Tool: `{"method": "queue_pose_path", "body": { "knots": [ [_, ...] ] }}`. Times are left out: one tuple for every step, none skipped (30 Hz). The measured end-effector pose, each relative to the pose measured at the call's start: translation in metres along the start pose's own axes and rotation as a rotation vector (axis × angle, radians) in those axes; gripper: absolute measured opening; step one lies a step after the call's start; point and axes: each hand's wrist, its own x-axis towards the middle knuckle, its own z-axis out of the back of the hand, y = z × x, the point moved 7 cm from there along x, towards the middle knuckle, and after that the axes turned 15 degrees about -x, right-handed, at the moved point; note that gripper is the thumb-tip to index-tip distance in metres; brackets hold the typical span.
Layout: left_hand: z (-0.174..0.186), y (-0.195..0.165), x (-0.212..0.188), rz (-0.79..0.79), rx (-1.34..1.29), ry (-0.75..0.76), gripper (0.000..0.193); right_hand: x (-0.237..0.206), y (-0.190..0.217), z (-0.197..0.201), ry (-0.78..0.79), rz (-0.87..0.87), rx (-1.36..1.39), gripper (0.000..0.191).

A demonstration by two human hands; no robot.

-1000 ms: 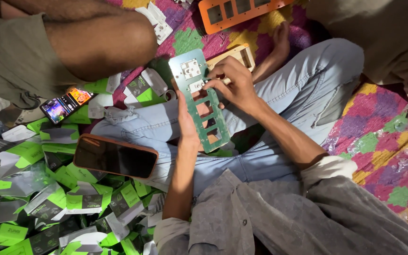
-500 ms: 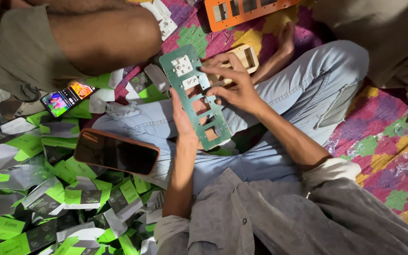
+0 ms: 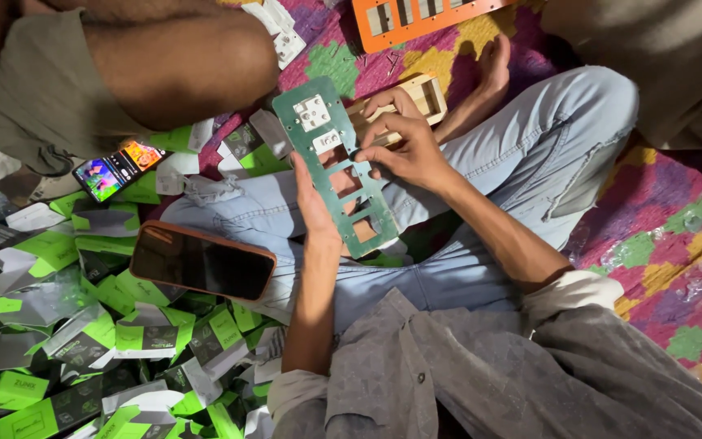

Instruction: The person sits on a rug and assembles white electrical socket modules into a green metal backplate. They pick up each module, align it with the backplate slots, and press it into place. The person repeats this process for multiple modules, occasionally adjusting their position.

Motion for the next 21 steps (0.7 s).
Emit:
{"method": "queue_pose_path", "body": {
  "knots": [
    [0.0, 0.0, 0.001, 0.005, -0.003, 0.0, 0.074, 0.001, 0.002, 0.0, 0.013, 0.012, 0.007, 0.025],
    [0.0, 0.001, 0.001, 0.009, -0.006, 0.0, 0.074, 0.002, 0.004, 0.0, 0.026, 0.025, 0.014, 0.033],
    [0.0, 0.002, 0.001, 0.013, -0.01, -0.002, 0.075, 0.002, 0.006, -0.001, 0.04, 0.035, 0.021, 0.041],
    [0.0, 0.001, 0.001, 0.004, -0.003, -0.012, 0.074, 0.002, 0.007, -0.001, 0.042, 0.036, 0.019, 0.035],
    [0.001, 0.0, 0.0, -0.005, 0.005, -0.021, 0.074, 0.003, 0.007, -0.002, 0.044, 0.038, 0.017, 0.03],
    [0.001, 0.0, 0.0, -0.014, 0.013, -0.029, 0.073, 0.003, 0.008, -0.002, 0.047, 0.04, 0.015, 0.025],
    [0.001, 0.0, 0.0, -0.008, 0.004, -0.017, 0.073, 0.003, 0.001, -0.004, 0.077, -0.05, 0.051, 0.024],
    [0.0, 0.0, 0.0, -0.001, -0.003, -0.006, 0.072, 0.003, -0.005, -0.007, 0.107, -0.139, 0.088, 0.023],
    [-0.001, 0.001, 0.0, 0.007, -0.012, 0.007, 0.072, 0.001, -0.011, -0.009, 0.136, -0.23, 0.123, 0.023],
    [0.0, 0.001, 0.001, 0.009, -0.006, 0.007, 0.073, 0.003, -0.003, -0.006, 0.101, -0.096, 0.03, 0.028],
    [0.0, 0.001, 0.0, 0.008, -0.001, 0.006, 0.073, 0.004, 0.005, -0.003, 0.069, 0.038, -0.063, 0.033],
    [0.0, 0.001, 0.0, 0.009, 0.003, 0.005, 0.074, 0.004, 0.013, -0.001, 0.038, 0.173, -0.156, 0.039],
    [0.0, 0.001, 0.0, 0.007, 0.007, 0.005, 0.074, 0.004, 0.011, -0.001, 0.043, 0.145, -0.143, 0.032],
    [0.0, 0.001, -0.001, 0.004, 0.013, 0.006, 0.074, 0.004, 0.009, -0.001, 0.049, 0.118, -0.128, 0.026],
    [-0.001, 0.0, -0.001, 0.001, 0.019, 0.007, 0.073, 0.004, 0.007, -0.001, 0.055, 0.093, -0.114, 0.02],
    [-0.002, 0.0, -0.001, 0.001, 0.019, 0.007, 0.074, 0.004, 0.008, -0.001, 0.049, 0.095, -0.084, 0.027],
    [-0.002, -0.001, 0.0, 0.003, 0.018, 0.008, 0.075, 0.004, 0.008, -0.001, 0.042, 0.096, -0.056, 0.035],
    [-0.003, 0.0, 0.0, 0.006, 0.016, 0.008, 0.076, 0.004, 0.009, -0.001, 0.037, 0.096, -0.029, 0.043],
    [-0.004, 0.0, 0.0, 0.001, 0.027, 0.004, 0.077, 0.004, 0.01, -0.001, 0.046, 0.11, -0.07, 0.041],
    [-0.004, 0.0, 0.0, -0.004, 0.04, 0.0, 0.077, 0.004, 0.011, -0.002, 0.054, 0.124, -0.11, 0.039],
    [-0.004, -0.001, -0.001, -0.009, 0.053, -0.004, 0.078, 0.004, 0.012, -0.003, 0.062, 0.138, -0.148, 0.037]
  ]
}}
